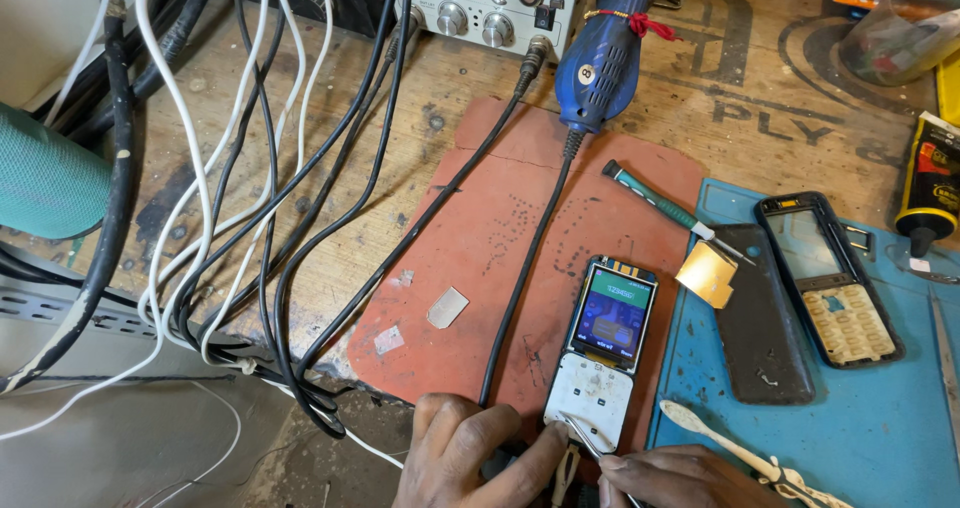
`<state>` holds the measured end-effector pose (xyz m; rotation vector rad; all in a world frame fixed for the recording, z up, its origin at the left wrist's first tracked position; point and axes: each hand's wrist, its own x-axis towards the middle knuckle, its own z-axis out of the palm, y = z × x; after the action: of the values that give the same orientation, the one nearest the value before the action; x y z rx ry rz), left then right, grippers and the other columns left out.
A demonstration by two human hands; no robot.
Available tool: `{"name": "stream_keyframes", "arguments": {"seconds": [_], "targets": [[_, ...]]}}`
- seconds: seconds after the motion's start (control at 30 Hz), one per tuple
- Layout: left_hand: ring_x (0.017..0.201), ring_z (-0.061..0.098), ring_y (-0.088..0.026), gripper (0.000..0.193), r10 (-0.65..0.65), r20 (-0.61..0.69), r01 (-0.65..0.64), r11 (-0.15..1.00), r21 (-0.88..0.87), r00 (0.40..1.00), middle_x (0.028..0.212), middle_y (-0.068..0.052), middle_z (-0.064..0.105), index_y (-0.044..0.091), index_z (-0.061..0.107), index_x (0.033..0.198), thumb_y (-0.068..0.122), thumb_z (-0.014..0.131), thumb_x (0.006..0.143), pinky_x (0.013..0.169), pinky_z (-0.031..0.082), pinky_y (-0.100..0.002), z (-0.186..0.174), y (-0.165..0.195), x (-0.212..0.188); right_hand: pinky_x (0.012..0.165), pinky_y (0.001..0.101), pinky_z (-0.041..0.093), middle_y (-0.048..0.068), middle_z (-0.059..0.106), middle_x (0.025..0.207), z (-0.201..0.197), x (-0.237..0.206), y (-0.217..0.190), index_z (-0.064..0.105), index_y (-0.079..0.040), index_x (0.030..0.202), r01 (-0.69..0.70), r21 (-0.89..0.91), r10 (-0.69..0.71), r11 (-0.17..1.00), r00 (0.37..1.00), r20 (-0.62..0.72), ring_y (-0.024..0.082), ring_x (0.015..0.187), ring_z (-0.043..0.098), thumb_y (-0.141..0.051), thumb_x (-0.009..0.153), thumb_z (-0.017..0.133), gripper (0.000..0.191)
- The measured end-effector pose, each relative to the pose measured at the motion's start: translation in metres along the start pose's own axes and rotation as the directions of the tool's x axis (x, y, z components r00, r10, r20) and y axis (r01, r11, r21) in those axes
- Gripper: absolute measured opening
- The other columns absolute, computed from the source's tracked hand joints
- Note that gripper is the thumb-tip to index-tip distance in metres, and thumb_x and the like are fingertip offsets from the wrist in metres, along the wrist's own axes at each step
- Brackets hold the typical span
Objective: The person tests the keypad of a disassembled feature phone by pressing buttons with tweezers while the screen responds, then disassembles the phone, removes the back cover and battery, and lifts out the blue motherboard to handle and reposition it on the work mat.
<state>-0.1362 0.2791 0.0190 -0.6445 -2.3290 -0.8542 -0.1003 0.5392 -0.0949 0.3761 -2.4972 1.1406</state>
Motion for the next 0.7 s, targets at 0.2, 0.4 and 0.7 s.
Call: {"name": "stream_keyframes", "arguments": {"seconds": [0.2,0.4,0.7], "targets": [[0.086,0.058,-0.016,0.036,-0.012,0.027,0.012,1.000,-0.001,1.000,0.103,-0.001,0.057,0.025,0.076,0.121,0.028,0.082,0.085,0.084,0.046,-0.039,0.021,0.005,0.016,0.089,0.0379,0.065,-0.001,0.085,0.093,-0.063,-0.008,0.103,0.072,-0.011,0.119,0.086,0.150,-0.131,0.985,0.937,0.324,0.016,0.093,0.079,-0.026,0.084,0.079,0.039],[0.088,0.058,-0.016,0.037,0.000,0.037,0.000,1.000,-0.012,0.999,0.105,-0.001,0.058,0.024,0.076,0.122,0.026,0.080,0.086,0.086,0.046,-0.039,0.042,0.015,0.029,0.093,0.0403,0.060,0.009,0.083,0.107,-0.068,-0.040,0.175,0.070,-0.010,0.124,0.057,0.216,-0.155,0.975,0.869,0.470,0.020,0.102,0.077,-0.020,0.092,0.071,0.034],[0.088,0.059,-0.016,0.037,-0.008,0.048,0.008,1.000,-0.019,0.999,0.105,-0.001,0.058,0.024,0.075,0.122,0.026,0.081,0.085,0.085,0.046,-0.039,0.069,0.002,0.064,0.094,0.0391,0.060,0.006,0.083,0.104,-0.075,0.006,0.193,0.070,-0.011,0.124,0.078,0.160,-0.138,0.984,0.901,0.411,0.018,0.100,0.078,-0.025,0.093,0.071,0.034]]}}
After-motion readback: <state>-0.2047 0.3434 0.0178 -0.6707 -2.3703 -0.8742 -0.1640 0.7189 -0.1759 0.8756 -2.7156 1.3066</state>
